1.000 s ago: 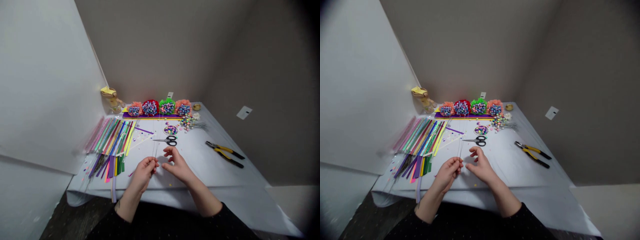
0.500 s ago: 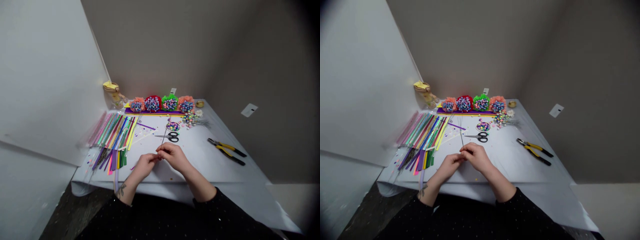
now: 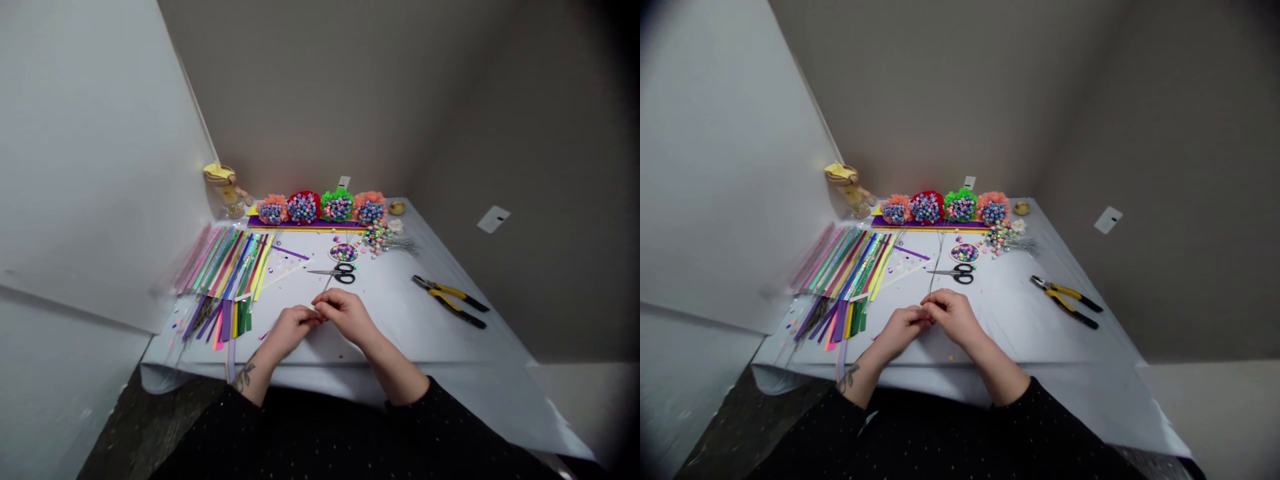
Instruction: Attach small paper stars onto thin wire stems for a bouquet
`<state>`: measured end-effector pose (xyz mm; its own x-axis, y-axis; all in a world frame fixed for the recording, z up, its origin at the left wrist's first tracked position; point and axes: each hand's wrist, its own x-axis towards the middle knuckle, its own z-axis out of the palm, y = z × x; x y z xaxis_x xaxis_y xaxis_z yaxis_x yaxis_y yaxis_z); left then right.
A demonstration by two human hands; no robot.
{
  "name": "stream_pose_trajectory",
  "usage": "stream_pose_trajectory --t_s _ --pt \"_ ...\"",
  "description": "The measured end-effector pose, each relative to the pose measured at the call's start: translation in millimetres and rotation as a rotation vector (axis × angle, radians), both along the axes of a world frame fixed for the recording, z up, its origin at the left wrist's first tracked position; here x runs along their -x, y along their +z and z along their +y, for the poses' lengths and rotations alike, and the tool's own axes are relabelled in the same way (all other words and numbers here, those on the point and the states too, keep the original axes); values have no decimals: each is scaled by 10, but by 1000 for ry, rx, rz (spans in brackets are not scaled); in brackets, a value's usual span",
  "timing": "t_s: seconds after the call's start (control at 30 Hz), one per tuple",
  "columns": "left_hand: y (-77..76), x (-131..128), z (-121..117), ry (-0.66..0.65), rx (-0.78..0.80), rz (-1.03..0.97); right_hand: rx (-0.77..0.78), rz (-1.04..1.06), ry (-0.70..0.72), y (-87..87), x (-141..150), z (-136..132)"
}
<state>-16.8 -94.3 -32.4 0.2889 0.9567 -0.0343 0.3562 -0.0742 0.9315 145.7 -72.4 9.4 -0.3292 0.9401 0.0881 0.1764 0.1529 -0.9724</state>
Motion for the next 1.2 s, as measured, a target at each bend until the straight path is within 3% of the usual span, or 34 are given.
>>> stream_pose_trajectory --t_s 0.4,0.67,0.87,0.97,1.2 --pt "68 4 -45 49 24 19 -135 -106 50 -126 -2 -14" --pt "20 15 -57 38 -24 61 -102 -92 53 -152 -18 -23" --pt "32 -46 -86 62 -121 101 171 164 -114 -94 -140 47" --pt "55 -78 -96 66 -173 142 186 263 -178 -31 -233 79" --pt "188 -65 -115 1 -282 306 205 384 -183 -11 -360 89"
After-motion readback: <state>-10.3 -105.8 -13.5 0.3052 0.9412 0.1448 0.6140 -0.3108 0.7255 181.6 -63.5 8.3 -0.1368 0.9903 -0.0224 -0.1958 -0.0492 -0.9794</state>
